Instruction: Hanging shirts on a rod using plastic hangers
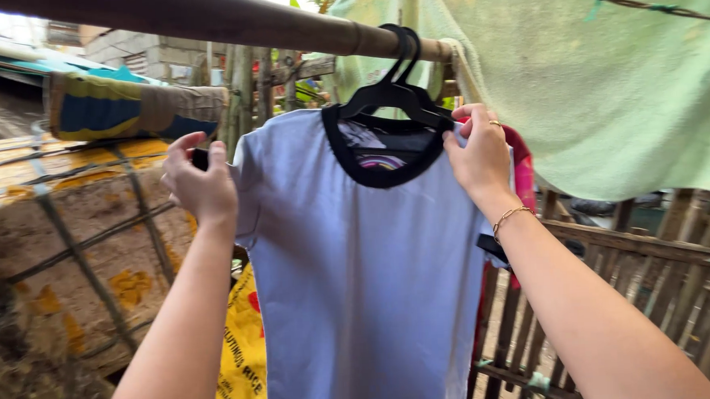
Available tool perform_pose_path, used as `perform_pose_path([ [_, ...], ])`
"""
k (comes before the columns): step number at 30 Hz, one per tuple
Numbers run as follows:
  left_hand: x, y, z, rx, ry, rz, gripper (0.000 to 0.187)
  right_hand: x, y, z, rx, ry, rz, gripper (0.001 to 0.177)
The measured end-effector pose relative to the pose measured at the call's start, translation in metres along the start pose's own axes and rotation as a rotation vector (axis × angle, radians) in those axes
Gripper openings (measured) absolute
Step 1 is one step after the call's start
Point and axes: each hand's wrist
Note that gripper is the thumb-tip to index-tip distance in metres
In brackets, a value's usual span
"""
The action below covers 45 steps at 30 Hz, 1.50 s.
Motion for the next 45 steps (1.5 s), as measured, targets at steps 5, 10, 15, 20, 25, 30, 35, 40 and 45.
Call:
perform_pose_path([
  [5,-0.034,-0.055,-0.044,-0.394,0.17,0.052,0.02,0.02,-0.003,-0.055,-0.084,-0.135,0.049,0.043],
  [10,-0.08,-0.106,-0.085,-0.652,0.132,0.161,0.023,0.041,-0.011,-0.1,-0.185,-0.138,0.106,0.045],
  [15,-0.122,-0.16,-0.121,-0.629,0.075,0.55,0.031,0.056,-0.019,-0.13,-0.338,-0.12,0.304,0.034],
  [20,-0.152,-0.187,-0.137,-0.553,0.102,0.712,0.037,0.072,-0.024,-0.155,-0.381,-0.163,0.315,0.022],
  [25,-0.158,-0.198,-0.147,-0.577,0.131,0.708,0.036,0.085,-0.02,-0.175,-0.403,-0.109,0.314,0.018],
  [30,-0.153,-0.2,-0.15,-0.55,0.212,0.72,0.038,0.107,-0.017,-0.18,-0.393,-0.129,0.293,0.017],
  [35,-0.154,-0.2,-0.145,-0.562,0.226,0.708,0.039,0.105,-0.022,-0.203,-0.353,0.041,0.351,0.022],
  [40,-0.148,-0.202,-0.145,-0.553,0.215,0.671,0.04,0.149,-0.051,-0.139,-0.29,0.192,0.481,0.059],
  [45,-0.141,-0.203,-0.145,-0.572,0.199,0.655,0.042,0.133,-0.045,-0.192,-0.236,-0.057,0.577,0.04],
])
Point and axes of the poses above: each hand's wrist, its own y-axis towards the middle knuckle, its own x-axis out of the back of the hand, z = x × y
